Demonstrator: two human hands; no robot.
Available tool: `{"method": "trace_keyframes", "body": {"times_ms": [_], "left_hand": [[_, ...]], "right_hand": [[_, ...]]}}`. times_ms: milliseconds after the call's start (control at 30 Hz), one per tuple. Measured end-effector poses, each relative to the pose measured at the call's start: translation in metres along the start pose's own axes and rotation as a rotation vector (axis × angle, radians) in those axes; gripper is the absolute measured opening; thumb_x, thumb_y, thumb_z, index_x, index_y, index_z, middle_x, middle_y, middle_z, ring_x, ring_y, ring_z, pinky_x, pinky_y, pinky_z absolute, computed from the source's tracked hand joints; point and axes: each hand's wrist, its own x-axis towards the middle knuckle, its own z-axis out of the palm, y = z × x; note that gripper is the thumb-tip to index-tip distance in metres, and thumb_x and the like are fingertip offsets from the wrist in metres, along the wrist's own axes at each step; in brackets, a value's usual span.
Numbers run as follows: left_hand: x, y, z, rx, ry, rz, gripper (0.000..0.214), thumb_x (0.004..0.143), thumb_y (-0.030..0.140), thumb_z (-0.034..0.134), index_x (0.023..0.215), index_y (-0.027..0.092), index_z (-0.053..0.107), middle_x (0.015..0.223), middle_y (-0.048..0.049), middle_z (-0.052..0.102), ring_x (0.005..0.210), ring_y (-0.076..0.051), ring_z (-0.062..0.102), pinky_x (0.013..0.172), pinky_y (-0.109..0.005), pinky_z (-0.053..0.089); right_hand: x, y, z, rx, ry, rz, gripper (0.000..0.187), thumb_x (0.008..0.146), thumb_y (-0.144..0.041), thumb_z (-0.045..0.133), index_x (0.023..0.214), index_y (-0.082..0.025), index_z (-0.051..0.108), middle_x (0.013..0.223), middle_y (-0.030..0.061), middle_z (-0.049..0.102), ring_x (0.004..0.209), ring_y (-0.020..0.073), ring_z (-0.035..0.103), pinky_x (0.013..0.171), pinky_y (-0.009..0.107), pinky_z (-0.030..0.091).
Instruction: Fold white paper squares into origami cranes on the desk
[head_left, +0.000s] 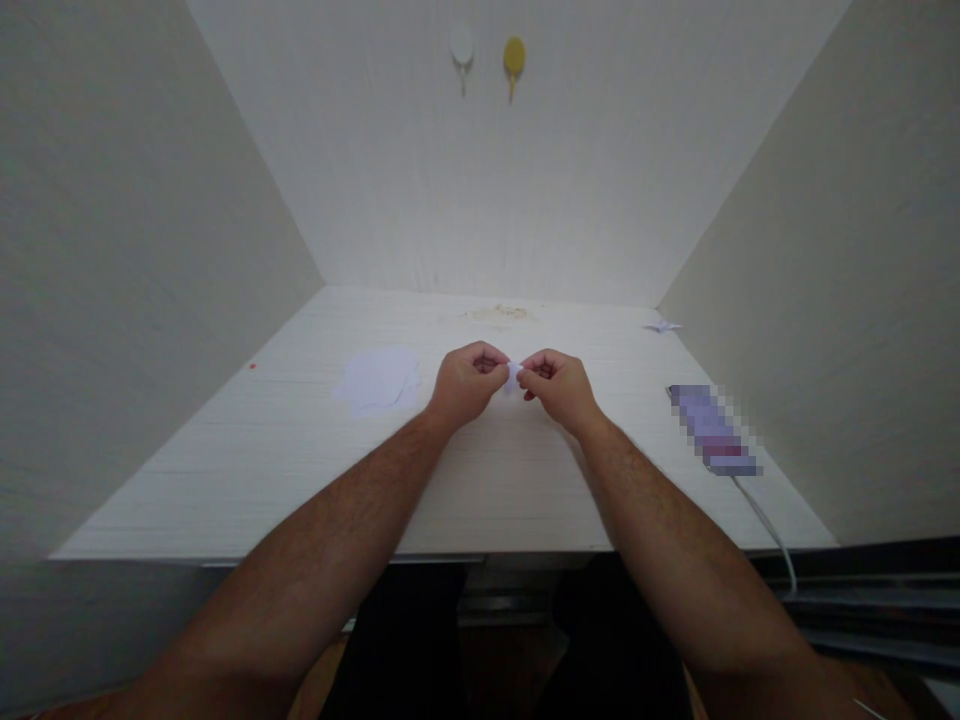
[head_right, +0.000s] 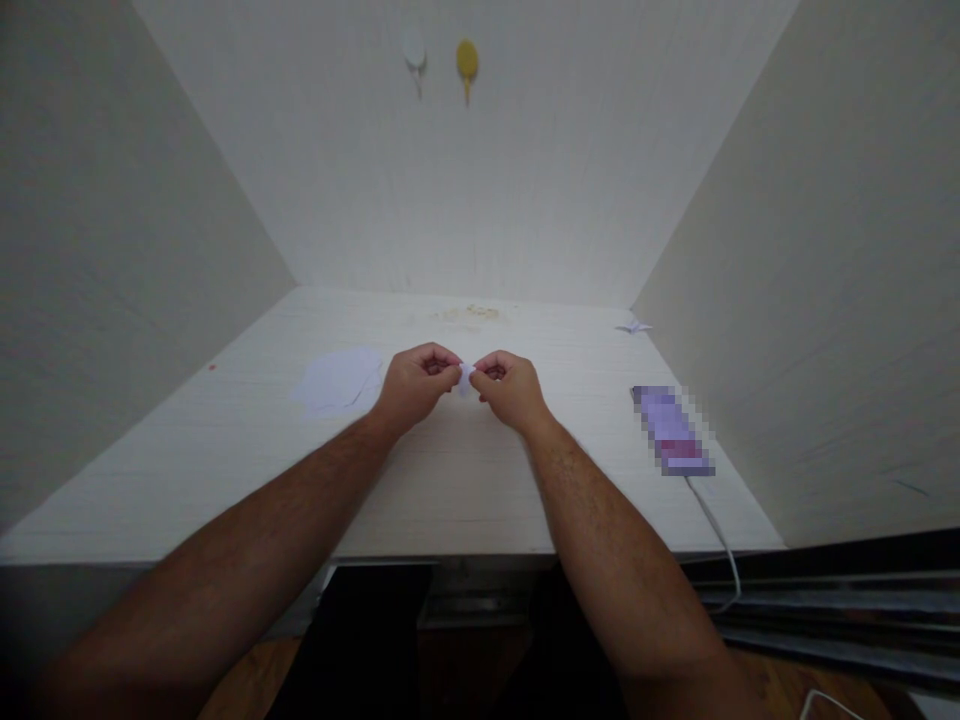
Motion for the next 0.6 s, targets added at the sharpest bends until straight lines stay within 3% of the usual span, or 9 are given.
{"method": "trace_keyframes", "body": {"times_ms": [367,600], "left_hand": [[0.003,-0.0004,-0.001,-0.086,-0.004,-0.037,0.013,0.065,0.016,0.066,0.077,0.017,0.059,0.057,0.0034,0.06,0.047,-0.009,0.054,0.045,-0.019,0.041],[0.0008,0.0009,0.001,-0.038,0.011,0.005,0.013,0.066,0.017,0.067,0.079,0.016,0.064,0.063,0.0006,0.064,0.054,-0.009,0.058,0.05,-0.02,0.045]], "right_hand": [[-0.0002,-0.0008,-0.0006,0.142,0.02,0.07,0.013,0.064,-0.025,0.071,0.067,-0.018,0.06,0.053,-0.002,0.062,0.047,0.0106,0.056,0.047,0.024,0.047],[-0.0002,-0.0019,0.0002,0.179,-0.022,0.08,0.027,0.061,-0.031,0.078,0.079,-0.018,0.063,0.059,-0.0027,0.064,0.049,0.0109,0.056,0.046,0.025,0.048]]}}
